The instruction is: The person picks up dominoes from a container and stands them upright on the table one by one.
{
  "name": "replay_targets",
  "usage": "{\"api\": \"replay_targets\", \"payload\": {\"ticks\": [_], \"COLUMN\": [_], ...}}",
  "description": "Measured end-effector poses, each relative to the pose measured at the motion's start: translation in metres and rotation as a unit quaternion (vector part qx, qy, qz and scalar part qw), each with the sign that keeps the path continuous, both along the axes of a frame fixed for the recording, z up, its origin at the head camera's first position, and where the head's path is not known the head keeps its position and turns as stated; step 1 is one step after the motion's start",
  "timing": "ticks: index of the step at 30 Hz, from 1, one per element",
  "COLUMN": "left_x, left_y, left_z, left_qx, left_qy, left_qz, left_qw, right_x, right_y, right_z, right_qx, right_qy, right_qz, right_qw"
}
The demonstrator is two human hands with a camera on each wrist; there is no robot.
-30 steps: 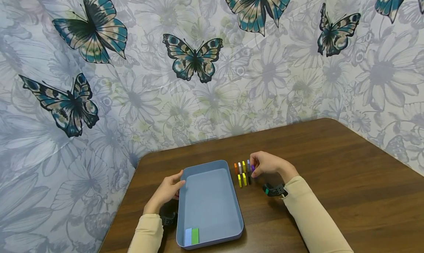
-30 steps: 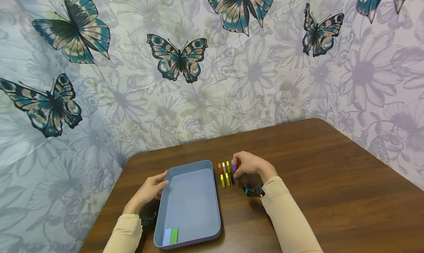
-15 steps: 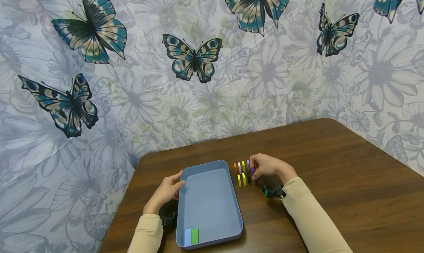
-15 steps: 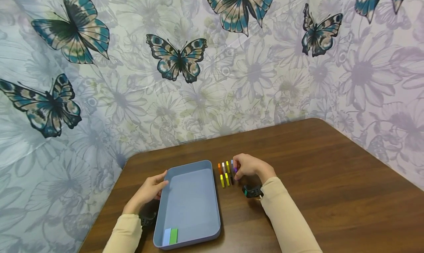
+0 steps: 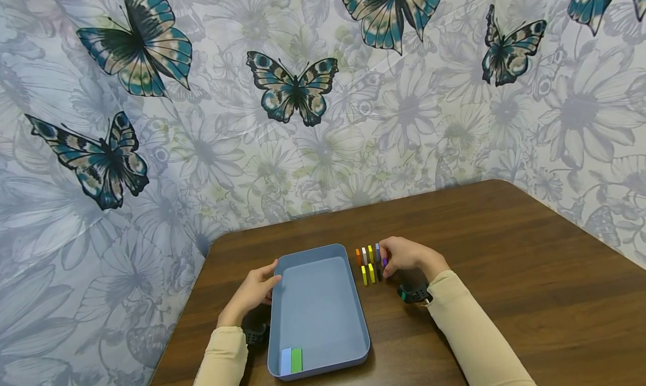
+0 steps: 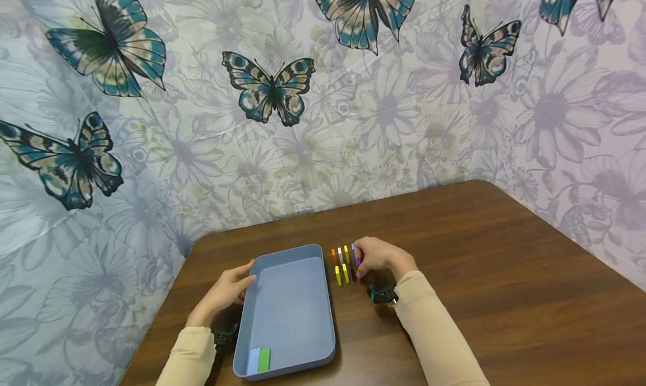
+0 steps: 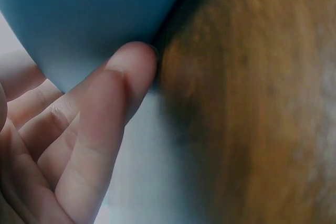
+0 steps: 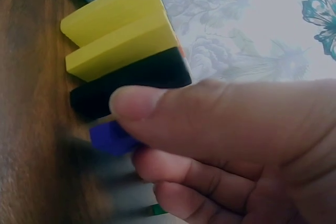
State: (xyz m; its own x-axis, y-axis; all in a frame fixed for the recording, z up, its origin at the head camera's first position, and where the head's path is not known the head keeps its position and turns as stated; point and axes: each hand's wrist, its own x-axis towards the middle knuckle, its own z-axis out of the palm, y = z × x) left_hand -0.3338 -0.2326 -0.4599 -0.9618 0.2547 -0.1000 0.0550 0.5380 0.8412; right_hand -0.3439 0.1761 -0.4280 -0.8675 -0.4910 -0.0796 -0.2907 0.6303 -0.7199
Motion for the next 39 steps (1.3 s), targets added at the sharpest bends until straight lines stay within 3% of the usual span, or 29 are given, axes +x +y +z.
{"api": "replay_targets", "payload": {"ticks": [21, 28, 34, 37, 39], "left_x": [0.003, 0.003, 0.001, 0.001, 0.001], "left_y": [0.000, 0.000, 0.000, -0.001, -0.001], "left_z": [0.002, 0.002, 0.001, 0.001, 0.001], "left_qx": [0.001, 0.003, 0.004, 0.003, 0.003], "left_qy": [-0.002, -0.002, -0.001, -0.002, -0.003], "left_qz": [0.002, 0.002, -0.001, -0.001, 0.001], "left_qw": [1.0000, 1.0000, 1.0000, 1.0000, 1.0000], "right_x": [0.007, 0.018, 0.031, 0.034, 0.034], "right_y": [-0.006, -0.004, 0.005, 0.007, 0.006], "right_z": [0.004, 0.019, 0.038, 0.047, 0.053], "right_qx": [0.059, 0.083, 0.053, 0.047, 0.037], "right_qy": [-0.006, -0.003, -0.017, 0.004, 0.033], "right_qz": [-0.028, -0.041, -0.085, -0.087, -0.062], "right_qw": [0.9978, 0.9957, 0.9948, 0.9951, 0.9968]}}
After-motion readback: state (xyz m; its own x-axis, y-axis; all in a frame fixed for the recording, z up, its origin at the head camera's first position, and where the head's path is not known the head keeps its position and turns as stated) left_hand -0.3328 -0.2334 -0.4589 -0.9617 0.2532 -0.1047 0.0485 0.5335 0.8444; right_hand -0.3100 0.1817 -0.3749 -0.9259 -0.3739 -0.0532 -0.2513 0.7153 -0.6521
